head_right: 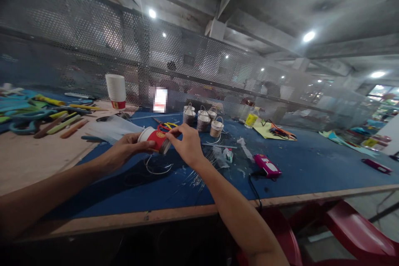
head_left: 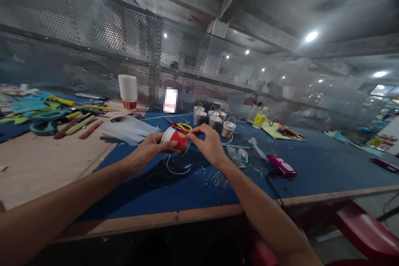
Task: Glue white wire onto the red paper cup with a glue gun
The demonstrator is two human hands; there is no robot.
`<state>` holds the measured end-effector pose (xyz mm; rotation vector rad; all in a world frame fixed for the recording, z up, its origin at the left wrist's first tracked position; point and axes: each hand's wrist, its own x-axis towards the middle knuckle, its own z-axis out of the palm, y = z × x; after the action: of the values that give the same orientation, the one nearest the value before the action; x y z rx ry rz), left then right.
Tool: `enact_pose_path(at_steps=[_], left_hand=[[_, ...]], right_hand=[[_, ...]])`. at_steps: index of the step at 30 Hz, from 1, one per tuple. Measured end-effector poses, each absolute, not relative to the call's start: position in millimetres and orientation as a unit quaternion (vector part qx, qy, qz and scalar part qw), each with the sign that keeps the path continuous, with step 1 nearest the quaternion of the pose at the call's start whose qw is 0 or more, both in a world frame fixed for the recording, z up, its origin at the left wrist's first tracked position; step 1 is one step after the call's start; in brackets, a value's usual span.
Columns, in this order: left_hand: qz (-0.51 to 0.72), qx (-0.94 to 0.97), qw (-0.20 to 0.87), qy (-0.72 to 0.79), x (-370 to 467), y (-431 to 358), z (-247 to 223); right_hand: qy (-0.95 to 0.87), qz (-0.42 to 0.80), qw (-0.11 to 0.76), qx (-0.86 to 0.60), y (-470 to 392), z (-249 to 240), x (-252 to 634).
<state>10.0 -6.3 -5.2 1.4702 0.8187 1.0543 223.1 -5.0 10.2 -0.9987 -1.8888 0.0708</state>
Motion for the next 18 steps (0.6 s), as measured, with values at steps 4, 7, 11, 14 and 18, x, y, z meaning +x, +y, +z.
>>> enact_pose_path(at_steps=[4,7,11,14,18], left_hand=[[0.445,0.625,0.542,0.343,10.3,-6.6,-3.9],[0.443,0.628,0.540,0.344,10.5,-7.0,-2.7],[0.442,0.640,0.525,0.346,9.6,-6.6,-3.1],[0.442,0.646,0.516,0.347,8.6,-5.7,-4.9],[0.441,0.656,0.501,0.352,8.5,-4.0,-8.5]], right_hand=[[-0.770,0.046,0.484,-0.414,-5.8,11.1,222.8],[-0.769,0.058,0.480,-0.419,-7.5,12.3,222.6],[-0.766,0.071,0.481,-0.421,-9.0,13.0,222.2],[-0.761,0.082,0.483,-0.425,-8.3,12.1,222.5],[-0.754,0.099,0.482,-0.435,-6.7,11.2,223.8]])
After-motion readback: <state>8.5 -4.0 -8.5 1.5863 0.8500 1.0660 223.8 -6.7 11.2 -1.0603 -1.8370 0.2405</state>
